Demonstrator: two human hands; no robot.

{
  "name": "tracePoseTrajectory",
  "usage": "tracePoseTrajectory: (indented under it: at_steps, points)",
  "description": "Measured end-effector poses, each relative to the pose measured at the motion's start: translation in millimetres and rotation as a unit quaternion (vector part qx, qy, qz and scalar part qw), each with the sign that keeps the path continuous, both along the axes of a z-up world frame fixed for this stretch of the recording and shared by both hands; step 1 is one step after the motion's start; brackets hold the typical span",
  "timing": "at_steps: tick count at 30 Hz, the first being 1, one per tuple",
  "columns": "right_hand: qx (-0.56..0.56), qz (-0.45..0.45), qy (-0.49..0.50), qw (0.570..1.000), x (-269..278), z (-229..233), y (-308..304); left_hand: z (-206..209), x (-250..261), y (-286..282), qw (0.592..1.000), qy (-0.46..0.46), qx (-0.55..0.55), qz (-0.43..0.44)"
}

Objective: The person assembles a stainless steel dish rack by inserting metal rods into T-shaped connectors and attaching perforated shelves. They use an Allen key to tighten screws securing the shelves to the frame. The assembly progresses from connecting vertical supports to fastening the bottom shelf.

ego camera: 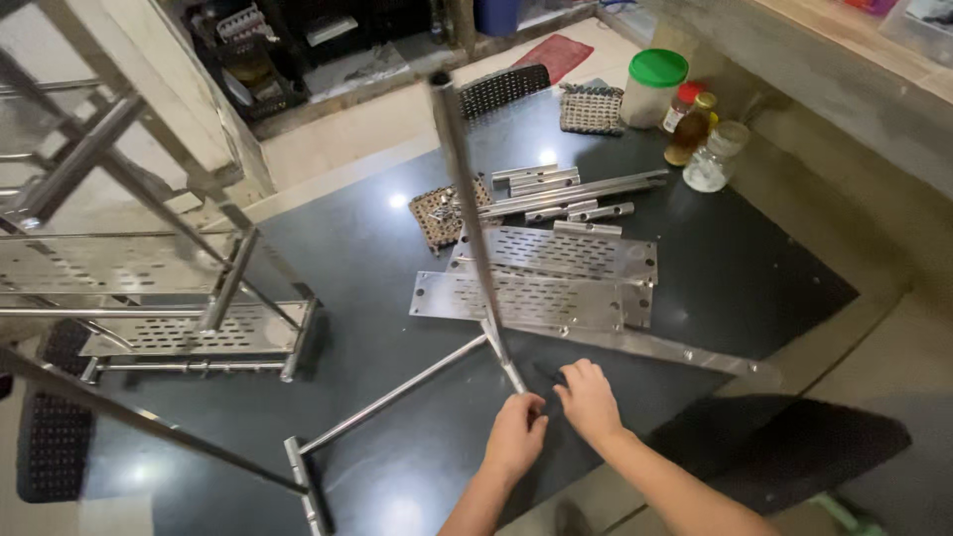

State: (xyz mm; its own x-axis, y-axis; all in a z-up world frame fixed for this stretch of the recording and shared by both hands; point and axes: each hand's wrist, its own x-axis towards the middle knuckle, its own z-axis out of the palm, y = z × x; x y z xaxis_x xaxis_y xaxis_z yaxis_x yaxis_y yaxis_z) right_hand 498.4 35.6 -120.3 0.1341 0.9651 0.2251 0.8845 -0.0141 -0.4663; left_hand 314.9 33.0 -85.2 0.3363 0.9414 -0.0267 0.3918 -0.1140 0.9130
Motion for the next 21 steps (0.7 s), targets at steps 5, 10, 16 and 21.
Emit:
tracePoseTrajectory:
  at_steps: [5, 10, 16, 21]
  points:
    - [0.025, 0.049, -0.008, 0.998, 31, 30, 47, -8, 13, 5, 0.994, 0.010, -0.095, 0.061]
    - [-0.005, 0.124, -0.113, 0.986, 61, 64, 128, -10, 16, 5, 0.992, 0.029, -0.083, 0.091]
    - [-0.234, 0.180, -0.178, 0.939, 59, 88, 156, -22, 14, 6, 0.989, 0.029, -0.066, 0.130]
    - [-0.162, 0.195, -0.142, 0.957, 68, 87, 162, -26, 13, 9, 0.988, -0.004, -0.046, 0.146]
